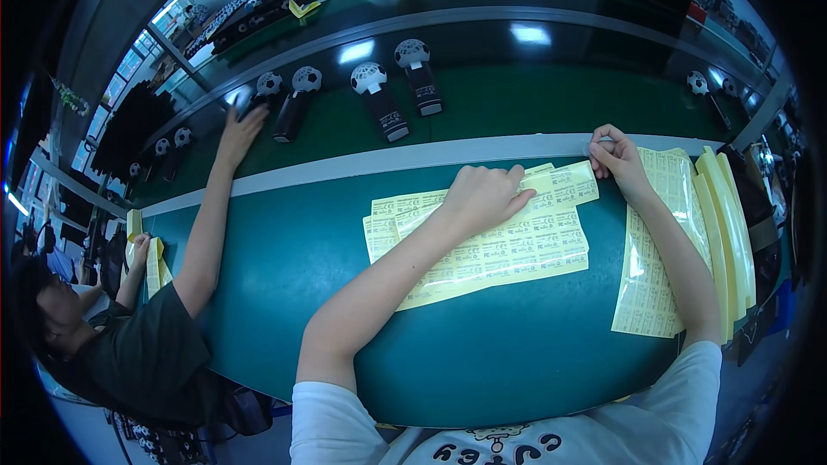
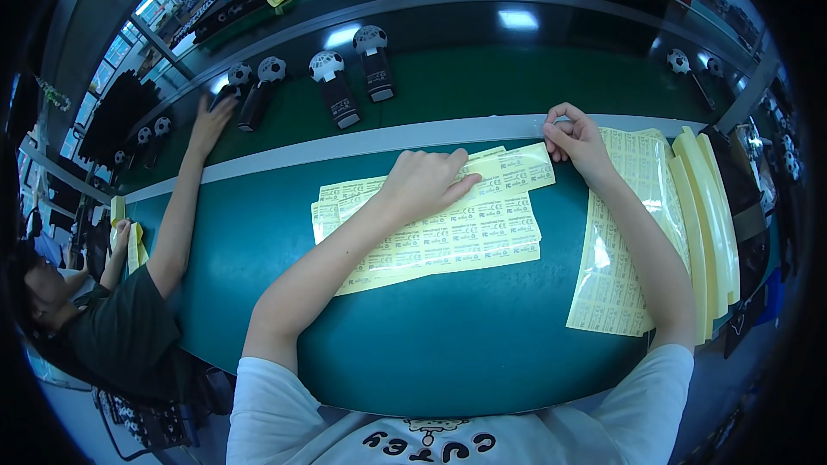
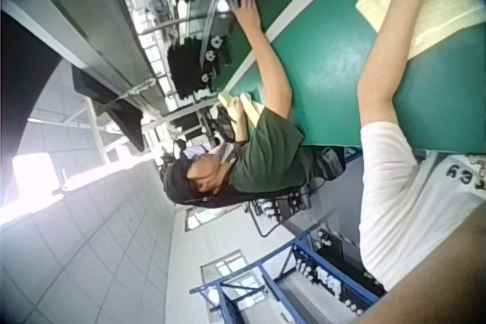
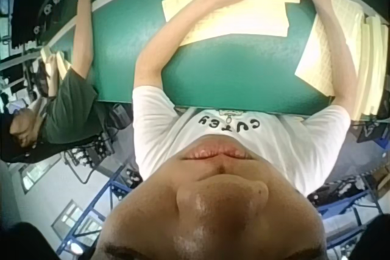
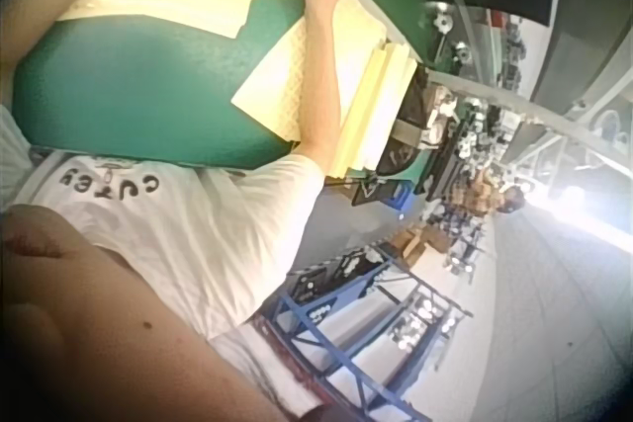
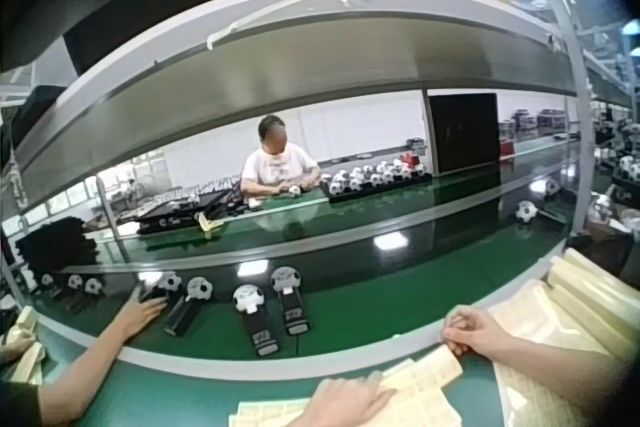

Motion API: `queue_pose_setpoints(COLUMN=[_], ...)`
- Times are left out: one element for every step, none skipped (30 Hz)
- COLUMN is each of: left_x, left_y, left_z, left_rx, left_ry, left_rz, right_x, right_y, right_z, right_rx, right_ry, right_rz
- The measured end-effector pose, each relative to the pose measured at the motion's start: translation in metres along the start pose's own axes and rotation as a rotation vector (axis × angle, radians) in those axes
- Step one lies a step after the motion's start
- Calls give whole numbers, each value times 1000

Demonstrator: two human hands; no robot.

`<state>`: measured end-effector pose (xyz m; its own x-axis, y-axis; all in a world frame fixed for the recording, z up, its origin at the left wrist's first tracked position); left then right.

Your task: Apply adhesive labels to small electronic handheld devices on a production line.

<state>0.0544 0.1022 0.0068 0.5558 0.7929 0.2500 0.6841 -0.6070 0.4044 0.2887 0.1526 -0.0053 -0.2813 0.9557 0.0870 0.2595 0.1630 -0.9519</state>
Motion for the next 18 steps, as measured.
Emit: queue_pose_setpoints(left_x=[0,0,0,0,0,0,0,0,0,0,0,0,0,0,0,-1,-1,-1], left_y=[0,0,0,0,0,0,0,0,0,1,1,0,0,0,1,0,0,0], left_z=[0,0,1,1,1,1,0,0,-1,-1,-1,0,0,-1,-1,-1,0,0], left_rx=[1,1,0,-2,-2,0,1,2,1,1,0,0,-1,0,-2,-3,-3,-3], left_ry=[1,1,-1,-3,-3,0,3,3,2,1,2,8,14,14,10,5,5,11], left_rz=[0,0,-1,-2,-1,-1,0,1,0,0,0,3,5,5,3,1,2,6], right_x=[0,0,0,-1,-1,0,0,0,-1,-1,-1,-1,-1,-1,-1,-1,-1,-1], right_y=[0,-1,-1,-1,-1,0,0,0,-1,-1,-1,-2,-2,-2,-2,-2,-2,-2], right_z=[0,0,0,0,0,0,0,0,0,0,0,1,1,1,1,1,1,1], right_rx=[4,4,2,-1,-1,-6,-10,-11,-8,-6,-6,-7,-8,-8,-4,-1,-1,0], right_ry=[0,0,2,4,5,6,7,7,6,5,6,5,4,4,0,-4,-4,-2], right_rz=[-4,-4,-3,-2,-2,-1,1,0,5,11,11,9,7,6,4,2,2,3])
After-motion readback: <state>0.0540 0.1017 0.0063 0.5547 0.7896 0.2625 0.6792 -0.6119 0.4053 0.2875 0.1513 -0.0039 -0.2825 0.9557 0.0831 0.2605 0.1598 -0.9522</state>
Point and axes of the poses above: each hand's wrist, its own x-axis towards the middle knuckle, its own z-axis out of the palm, y = z × x, the point moved 3 cm from there along x, towards the middle knuckle, and after that the axes turned 10 degrees about -x, right-handed, at the moved point
